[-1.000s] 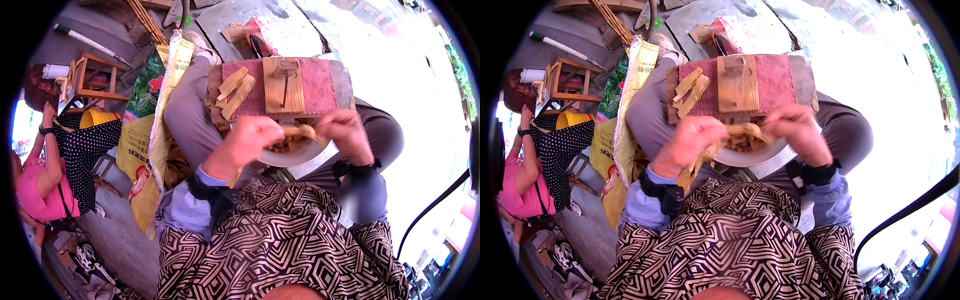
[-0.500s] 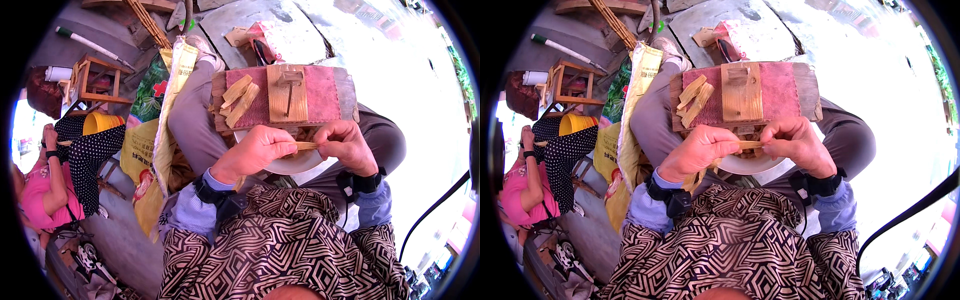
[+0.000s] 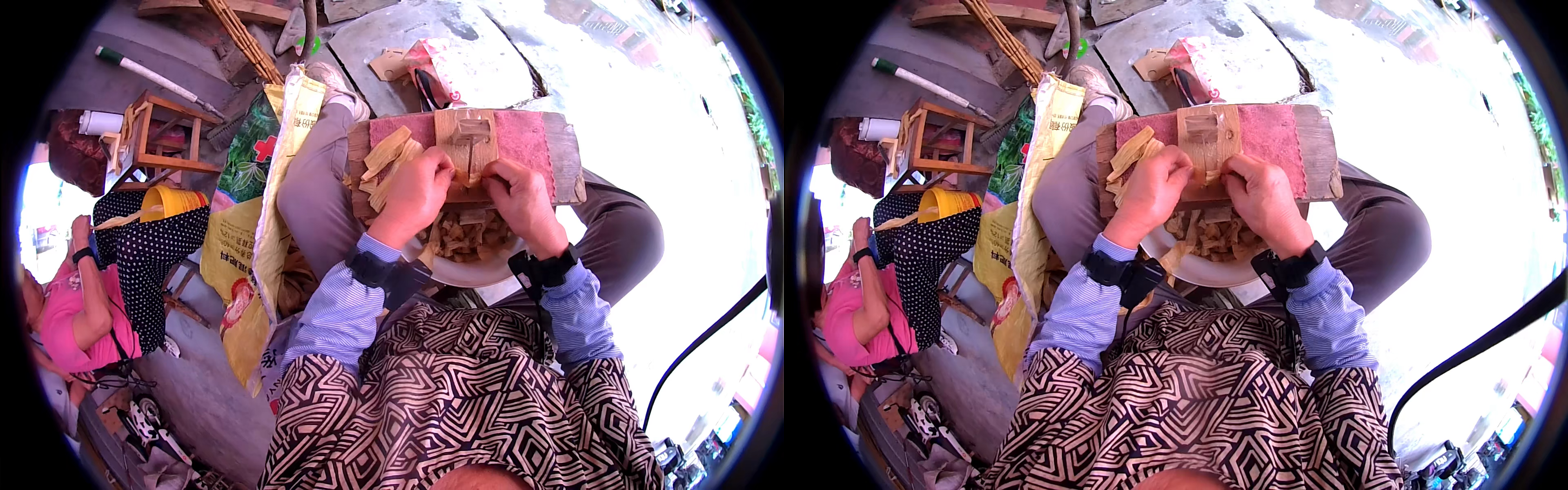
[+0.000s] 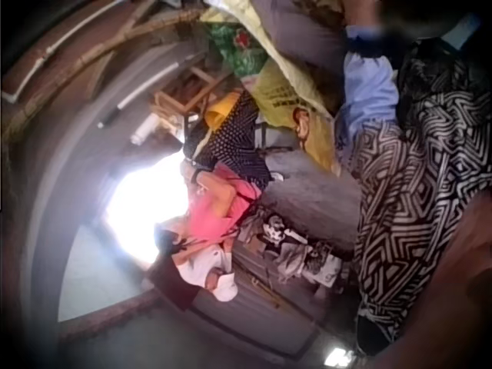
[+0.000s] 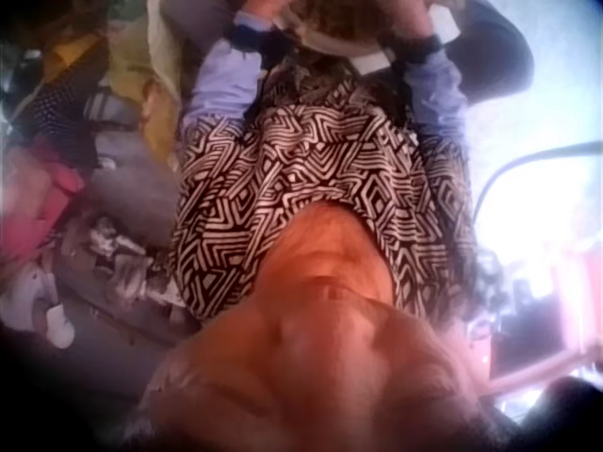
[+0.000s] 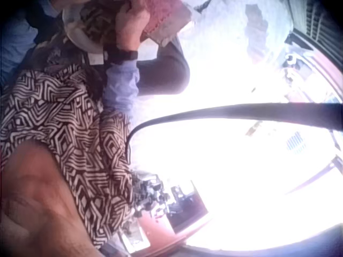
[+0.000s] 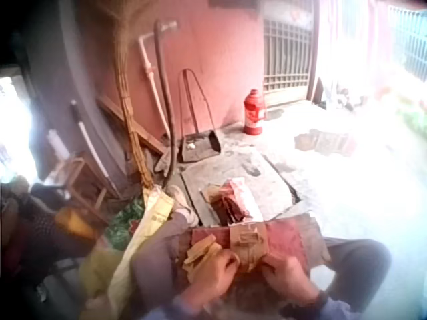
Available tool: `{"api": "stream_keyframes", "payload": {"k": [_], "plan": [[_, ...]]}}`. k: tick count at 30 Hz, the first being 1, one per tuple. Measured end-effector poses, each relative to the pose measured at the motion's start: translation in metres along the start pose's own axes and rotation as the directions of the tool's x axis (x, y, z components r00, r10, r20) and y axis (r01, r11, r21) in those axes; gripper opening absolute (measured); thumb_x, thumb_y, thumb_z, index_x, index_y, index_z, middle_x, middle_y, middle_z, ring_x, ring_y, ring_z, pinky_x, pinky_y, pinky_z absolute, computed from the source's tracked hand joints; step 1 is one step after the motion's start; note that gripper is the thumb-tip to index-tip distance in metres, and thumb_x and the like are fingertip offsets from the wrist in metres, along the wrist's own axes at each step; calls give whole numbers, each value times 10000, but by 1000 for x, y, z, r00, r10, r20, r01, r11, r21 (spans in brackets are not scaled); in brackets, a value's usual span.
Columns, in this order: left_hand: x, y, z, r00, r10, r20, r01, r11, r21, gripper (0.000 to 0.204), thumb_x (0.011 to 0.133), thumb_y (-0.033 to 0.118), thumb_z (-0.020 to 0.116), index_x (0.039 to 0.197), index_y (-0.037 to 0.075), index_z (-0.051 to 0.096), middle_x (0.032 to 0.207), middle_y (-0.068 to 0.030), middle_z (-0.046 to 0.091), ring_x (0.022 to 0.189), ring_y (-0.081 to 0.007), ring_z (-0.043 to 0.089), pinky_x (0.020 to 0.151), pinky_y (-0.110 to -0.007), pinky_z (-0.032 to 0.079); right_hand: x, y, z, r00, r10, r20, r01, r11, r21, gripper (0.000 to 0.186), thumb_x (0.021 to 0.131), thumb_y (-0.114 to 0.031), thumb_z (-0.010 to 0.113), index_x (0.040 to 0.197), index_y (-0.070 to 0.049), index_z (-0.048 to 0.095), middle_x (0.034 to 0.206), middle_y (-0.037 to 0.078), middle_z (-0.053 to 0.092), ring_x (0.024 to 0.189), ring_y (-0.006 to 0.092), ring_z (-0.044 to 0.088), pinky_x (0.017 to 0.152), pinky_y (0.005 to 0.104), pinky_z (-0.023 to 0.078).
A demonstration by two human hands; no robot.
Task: The person processes wood strips by using a manual shaving block to smooth them and then gathers the finished strips from a bag.
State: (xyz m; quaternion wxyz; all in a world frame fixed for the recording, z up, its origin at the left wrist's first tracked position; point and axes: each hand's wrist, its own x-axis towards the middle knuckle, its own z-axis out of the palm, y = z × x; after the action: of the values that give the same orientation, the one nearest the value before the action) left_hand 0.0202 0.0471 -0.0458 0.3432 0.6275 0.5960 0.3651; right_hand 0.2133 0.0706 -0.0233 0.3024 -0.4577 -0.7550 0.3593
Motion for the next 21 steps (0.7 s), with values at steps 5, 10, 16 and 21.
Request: {"api": "stream_keyframes", "payload": {"k": [5,10,16,21], "plan": [[-20,-8,-10,986,-24,-165,72,954,290,59,877,100,591,879,40,592,737,-183,635,697,-403,618,609,-464,478,-12,-1,-8,995,-78,53,84,990,-114,116,806,-19,634,921,-2,644,877,170,633,815,365,633,712,400,508],[-37,17,-7,974,-187,128,210,957,-201,103,878,91,606,913,-6,603,758,-171,655,684,-303,652,631,-395,495,-25,-29,-12,951,-286,-115,278,957,-79,190,814,-80,684,995,-23,669,939,141,644,905,332,612,803,404,487],[-46,54,-4,779,-229,583,551,694,-463,241,960,100,518,1174,12,585,798,-4,599,574,-49,517,516,-215,444,-22,-14,-7,990,-4,-138,-34,962,-272,251,900,-236,647,748,-47,583,642,210,588,632,393,616,526,441,477],[-28,26,-20,828,-6,560,332,811,-482,244,970,222,574,1047,11,666,704,36,573,528,-30,467,462,-187,362,-44,-35,-13,840,149,522,-311,920,238,152,911,-136,658,825,-22,710,608,-55,552,574,30,428,495,242,389]]}}
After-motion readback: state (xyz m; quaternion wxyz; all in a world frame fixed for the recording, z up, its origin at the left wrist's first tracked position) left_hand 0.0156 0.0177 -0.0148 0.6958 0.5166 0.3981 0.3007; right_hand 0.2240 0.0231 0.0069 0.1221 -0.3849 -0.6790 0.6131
